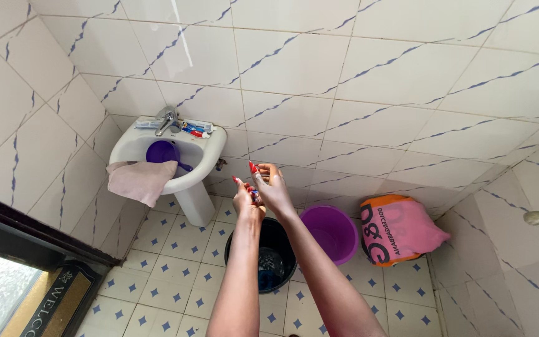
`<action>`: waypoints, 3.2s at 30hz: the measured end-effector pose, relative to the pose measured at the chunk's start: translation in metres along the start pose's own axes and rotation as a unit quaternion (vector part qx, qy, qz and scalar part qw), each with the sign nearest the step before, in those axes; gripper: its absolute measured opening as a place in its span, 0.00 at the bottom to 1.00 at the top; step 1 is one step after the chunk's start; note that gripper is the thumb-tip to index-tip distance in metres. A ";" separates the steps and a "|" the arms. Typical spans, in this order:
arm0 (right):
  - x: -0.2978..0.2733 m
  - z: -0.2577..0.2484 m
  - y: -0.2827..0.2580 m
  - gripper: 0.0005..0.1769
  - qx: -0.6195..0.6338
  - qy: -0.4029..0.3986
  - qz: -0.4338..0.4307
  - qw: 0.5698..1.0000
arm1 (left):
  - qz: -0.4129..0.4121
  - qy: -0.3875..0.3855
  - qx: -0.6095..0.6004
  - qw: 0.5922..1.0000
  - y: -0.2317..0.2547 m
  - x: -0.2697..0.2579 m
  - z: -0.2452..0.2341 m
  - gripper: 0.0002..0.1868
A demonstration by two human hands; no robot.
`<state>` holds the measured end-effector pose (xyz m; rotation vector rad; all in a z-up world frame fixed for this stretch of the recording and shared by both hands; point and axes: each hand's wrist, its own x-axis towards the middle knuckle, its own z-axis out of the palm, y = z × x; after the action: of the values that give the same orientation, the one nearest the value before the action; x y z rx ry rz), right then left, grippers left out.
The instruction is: The person puts a toilet brush into a holder, wrings out a cloth taken from a bucket, and wipes the toilet bowl with the cloth.
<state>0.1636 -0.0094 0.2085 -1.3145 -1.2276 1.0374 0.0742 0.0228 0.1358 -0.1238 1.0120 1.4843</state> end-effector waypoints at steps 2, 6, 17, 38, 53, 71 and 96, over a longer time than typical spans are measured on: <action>-0.002 0.000 0.000 0.27 -0.005 -0.007 0.014 1.000 | 0.014 0.050 0.041 0.998 0.003 -0.014 0.004 0.25; -0.002 0.001 0.004 0.28 0.004 -0.007 -0.001 1.000 | 0.002 0.046 0.035 0.998 0.006 -0.030 0.006 0.26; -0.001 0.008 0.021 0.30 -0.008 0.001 -0.017 1.000 | 0.007 0.126 0.055 0.990 -0.013 -0.019 -0.023 0.18; -0.019 -0.007 0.062 0.22 -0.021 0.022 0.025 0.999 | -0.105 -0.015 0.115 0.988 -0.013 0.012 -0.064 0.25; -0.063 0.002 0.072 0.23 0.069 -0.027 0.017 0.997 | 0.075 -0.133 0.183 0.971 0.001 -0.003 -0.088 0.22; -0.054 -0.037 0.104 0.10 0.374 0.155 0.173 0.898 | 0.223 0.042 0.154 0.961 0.034 -0.018 -0.129 0.12; -0.097 -0.028 0.011 0.34 0.092 -0.187 0.066 0.976 | 0.355 -0.268 0.479 0.757 0.090 -0.181 -0.020 0.20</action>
<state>0.1816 -0.1081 0.1960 -1.0981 -1.2942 1.5087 0.0281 -0.1124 0.2803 1.4928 1.2625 1.3078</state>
